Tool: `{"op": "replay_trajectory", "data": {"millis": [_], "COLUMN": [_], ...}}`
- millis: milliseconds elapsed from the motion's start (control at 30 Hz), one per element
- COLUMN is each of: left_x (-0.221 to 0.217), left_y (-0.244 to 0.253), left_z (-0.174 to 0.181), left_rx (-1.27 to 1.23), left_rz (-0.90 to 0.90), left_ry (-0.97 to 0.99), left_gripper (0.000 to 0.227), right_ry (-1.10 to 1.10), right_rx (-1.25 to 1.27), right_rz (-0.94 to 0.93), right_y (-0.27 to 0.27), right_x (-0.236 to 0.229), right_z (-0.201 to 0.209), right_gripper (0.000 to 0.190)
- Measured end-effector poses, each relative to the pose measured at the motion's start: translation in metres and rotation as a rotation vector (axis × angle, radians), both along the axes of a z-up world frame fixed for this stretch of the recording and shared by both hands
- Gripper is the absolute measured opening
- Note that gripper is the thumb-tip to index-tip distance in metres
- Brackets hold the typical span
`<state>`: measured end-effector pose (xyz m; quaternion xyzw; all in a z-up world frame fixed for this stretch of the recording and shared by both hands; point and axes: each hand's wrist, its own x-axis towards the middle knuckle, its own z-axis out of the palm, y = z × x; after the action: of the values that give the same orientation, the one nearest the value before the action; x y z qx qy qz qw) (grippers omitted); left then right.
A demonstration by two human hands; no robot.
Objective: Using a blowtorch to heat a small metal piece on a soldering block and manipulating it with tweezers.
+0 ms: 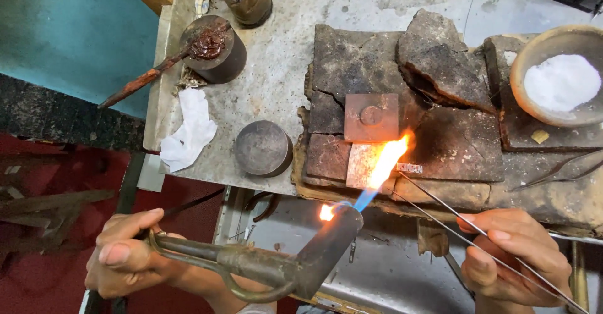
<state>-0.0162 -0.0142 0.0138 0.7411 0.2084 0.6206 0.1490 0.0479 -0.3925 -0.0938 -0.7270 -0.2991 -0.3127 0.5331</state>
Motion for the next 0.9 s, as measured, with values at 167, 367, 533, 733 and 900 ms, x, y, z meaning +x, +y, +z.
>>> {"op": "replay_trajectory", "data": {"millis": [167,367,533,733,900], "left_x": [0.002,0.003,0.0,0.0,0.003], "left_y": [-0.004,0.002,0.003,0.001,-0.005], "left_z": [0.002,-0.001,-0.003,-0.002,0.003], "left_rx": [0.014,0.018,0.009,0.01,-0.001], "left_rz": [0.044,0.032,0.029,0.041,0.039], "left_ry": [0.019,-0.032,-0.01,0.021,0.011], "left_gripper": [0.074,0.075,0.076,0.077,0.075], "right_ry": [-0.03,-0.041,-0.064,-0.031,-0.06], "right_rx": [0.001,0.01,0.002,0.04,0.012], "right_rz": [-0.034,-0.026,-0.013,-0.073,-0.038], "right_y": [0.007,0.007,0.007,0.016,0.006], "right_x": [0.002,0.002,0.002,-0.002,0.002], "right_z": [0.004,0.004,0.005,0.007,-0.001], "right_gripper": [0.024,0.026,0.024,0.025,0.025]}}
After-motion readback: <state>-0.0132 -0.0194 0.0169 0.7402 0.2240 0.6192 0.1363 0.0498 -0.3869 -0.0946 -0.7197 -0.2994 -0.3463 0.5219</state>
